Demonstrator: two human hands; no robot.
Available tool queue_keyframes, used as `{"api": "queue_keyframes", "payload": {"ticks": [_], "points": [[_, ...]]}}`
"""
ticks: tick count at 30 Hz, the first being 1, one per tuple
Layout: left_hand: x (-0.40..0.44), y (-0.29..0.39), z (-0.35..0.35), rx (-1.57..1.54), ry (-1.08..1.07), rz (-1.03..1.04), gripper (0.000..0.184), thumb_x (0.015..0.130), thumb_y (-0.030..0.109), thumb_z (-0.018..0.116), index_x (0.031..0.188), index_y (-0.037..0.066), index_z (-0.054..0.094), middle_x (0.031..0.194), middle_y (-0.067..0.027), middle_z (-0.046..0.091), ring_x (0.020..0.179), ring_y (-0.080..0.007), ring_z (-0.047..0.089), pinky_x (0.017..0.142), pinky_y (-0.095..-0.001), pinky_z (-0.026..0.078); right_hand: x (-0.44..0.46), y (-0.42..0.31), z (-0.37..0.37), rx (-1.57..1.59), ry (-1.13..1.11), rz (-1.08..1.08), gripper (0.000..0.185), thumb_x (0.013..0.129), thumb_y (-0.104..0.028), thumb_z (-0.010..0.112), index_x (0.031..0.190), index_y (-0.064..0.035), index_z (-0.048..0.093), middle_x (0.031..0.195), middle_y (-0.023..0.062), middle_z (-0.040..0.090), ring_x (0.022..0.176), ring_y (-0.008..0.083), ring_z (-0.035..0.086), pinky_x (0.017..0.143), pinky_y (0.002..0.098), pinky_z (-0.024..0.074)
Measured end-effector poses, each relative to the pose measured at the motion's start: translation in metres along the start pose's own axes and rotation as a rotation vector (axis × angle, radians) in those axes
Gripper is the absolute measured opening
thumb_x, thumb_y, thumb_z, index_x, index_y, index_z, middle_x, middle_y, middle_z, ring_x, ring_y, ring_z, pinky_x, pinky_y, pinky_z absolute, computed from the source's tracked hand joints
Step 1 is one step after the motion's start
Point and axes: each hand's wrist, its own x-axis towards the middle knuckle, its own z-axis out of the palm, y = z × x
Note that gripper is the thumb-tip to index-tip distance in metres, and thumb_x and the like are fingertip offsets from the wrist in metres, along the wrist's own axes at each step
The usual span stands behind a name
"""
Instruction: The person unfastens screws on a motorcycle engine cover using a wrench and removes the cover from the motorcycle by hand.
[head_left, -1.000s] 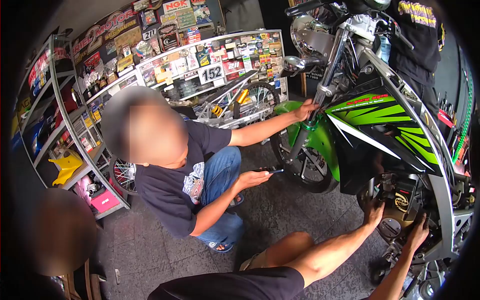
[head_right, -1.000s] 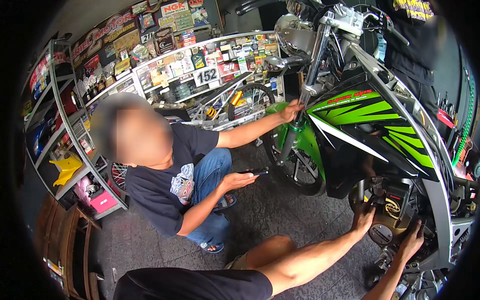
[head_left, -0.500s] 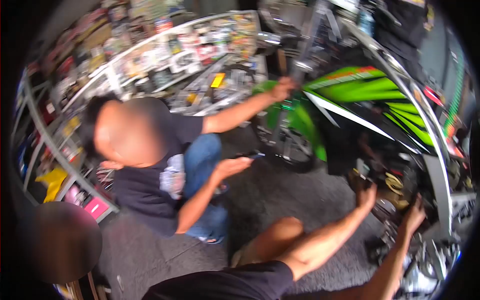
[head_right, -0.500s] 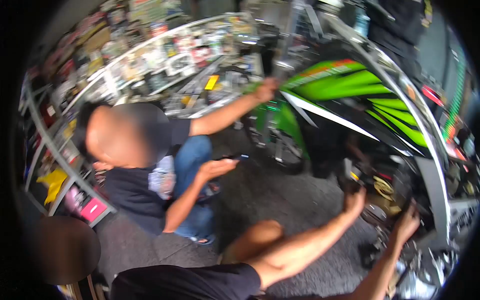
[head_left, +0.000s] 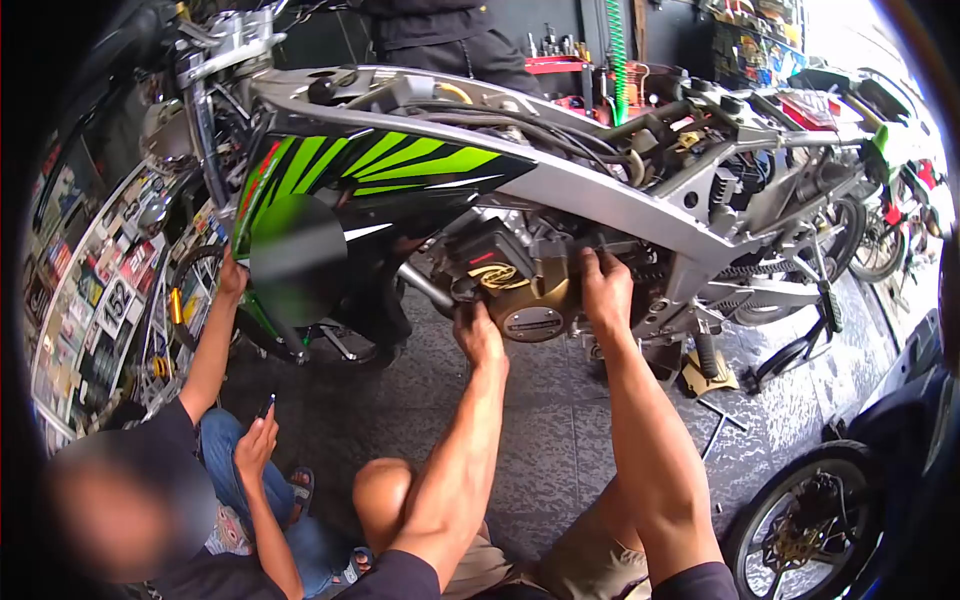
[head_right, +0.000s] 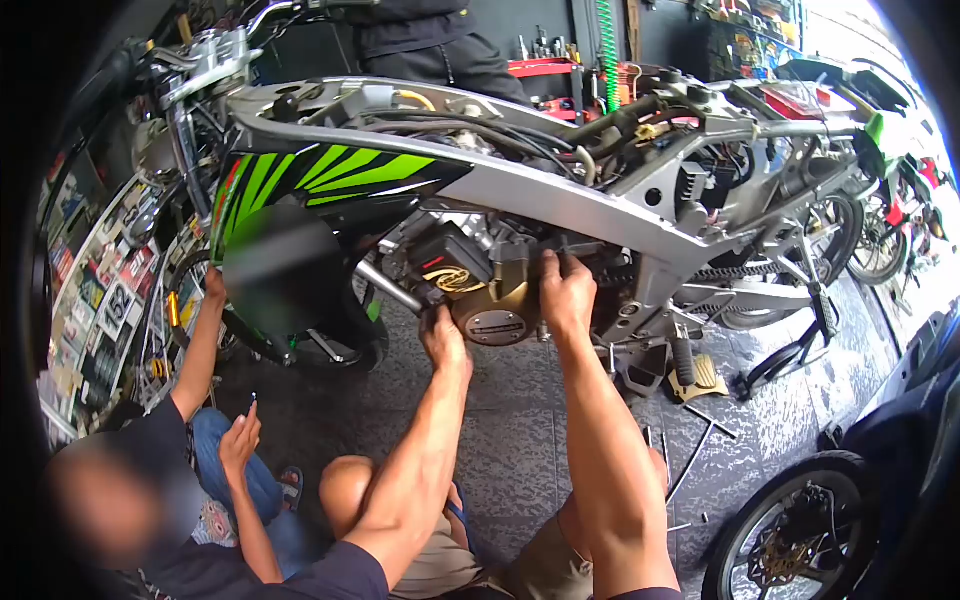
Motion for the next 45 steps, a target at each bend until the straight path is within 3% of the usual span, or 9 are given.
{"api": "queue_keyframes", "payload": {"ticks": [7,9,13,15,17,21,30,37,45], "points": [[0.013,-0.010,-0.009,0.075,0.001,0.005,0.032,0.095,0.022,0.053,0.117,-0.001,0.058,0.111,-0.0093,0.062,0.096,-0.0183,0.061,0.080,-0.0324,0.049,-0.004,-0.003,-0.003,0.008,-0.013,0.063,0.041,0.091,-0.035,0.054,0.103,0.0028,0.066,0.093,0.0276,0.066,0.094,0.0420,0.064,0.083,0.0429,0.0479],[0.017,-0.014,-0.005,-0.051,0.079,-0.199,0.030,0.094,0.019,0.054,0.117,0.000,0.057,0.111,-0.0101,0.061,0.098,-0.0187,0.061,0.082,-0.0329,0.050,-0.007,-0.005,-0.006,-0.006,-0.011,0.058,0.042,0.091,-0.036,0.054,0.104,0.0030,0.065,0.093,0.0280,0.066,0.094,0.0424,0.064,0.083,0.0429,0.0480],[0.009,-0.013,0.003,-0.120,0.042,0.037,0.025,0.093,0.012,0.054,0.114,0.000,0.056,0.110,-0.0108,0.061,0.097,-0.0223,0.062,0.082,-0.0342,0.051,-0.011,-0.012,-0.009,0.000,-0.019,0.066,0.042,0.091,-0.036,0.055,0.098,0.0034,0.067,0.093,0.0288,0.066,0.092,0.0429,0.063,0.081,0.0439,0.0478],[0.012,-0.016,0.002,-0.164,0.002,0.015,0.026,0.093,0.012,0.054,0.116,0.001,0.055,0.111,-0.0112,0.060,0.097,-0.0230,0.062,0.082,-0.0347,0.051,-0.016,-0.012,-0.006,-0.008,0.012,0.090,0.038,0.090,-0.033,0.058,0.093,0.0035,0.068,0.092,0.0278,0.066,0.089,0.0421,0.064,0.080,0.0438,0.0480],[0.009,-0.011,0.004,-0.172,0.059,-0.010,0.024,0.092,0.012,0.054,0.114,0.001,0.055,0.110,-0.0110,0.060,0.096,-0.0229,0.061,0.081,-0.0351,0.052,-0.020,-0.003,0.004,-0.144,0.219,-0.055,0.034,0.088,-0.030,0.062,0.090,0.0030,0.069,0.090,0.0262,0.066,0.086,0.0413,0.064,0.079,0.0438,0.0485],[0.010,-0.009,0.006,-0.199,0.033,0.029,0.019,0.089,0.006,0.052,0.107,0.001,0.058,0.103,-0.0093,0.061,0.093,-0.0219,0.061,0.081,-0.0342,0.051,-0.027,-0.017,0.008,0.144,0.291,0.029,0.028,0.084,-0.021,0.069,0.094,0.0049,0.064,0.089,0.0230,0.067,0.086,0.0354,0.066,0.079,0.0394,0.0492],[0.008,-0.014,0.004,-0.224,0.056,0.060,0.007,0.088,0.002,0.052,0.093,0.003,0.056,0.093,-0.0048,0.060,0.085,-0.0165,0.058,0.076,-0.0309,0.049,-0.005,-0.002,0.012,0.228,0.193,0.182,0.029,0.084,-0.021,0.070,0.092,0.0059,0.064,0.086,0.0176,0.069,0.080,0.0219,0.065,0.075,0.0339,0.0495],[0.013,-0.016,0.000,-0.143,0.025,0.092,0.004,0.093,0.004,0.055,0.096,0.002,0.056,0.097,-0.0059,0.061,0.088,-0.0162,0.058,0.080,-0.0301,0.048,-0.004,0.002,0.012,0.197,0.153,0.177,0.027,0.085,-0.020,0.070,0.090,0.0060,0.063,0.083,0.0160,0.068,0.076,0.0191,0.063,0.073,0.0330,0.0488],[0.008,-0.016,0.000,-0.218,0.023,0.052,0.007,0.091,0.001,0.052,0.096,0.003,0.055,0.096,-0.0043,0.059,0.087,-0.0151,0.058,0.079,-0.0296,0.048,0.000,-0.006,0.006,0.195,0.106,0.218,0.024,0.085,-0.018,0.069,0.085,0.0048,0.061,0.077,0.0136,0.065,0.071,0.0181,0.059,0.070,0.0334,0.0477]]}}
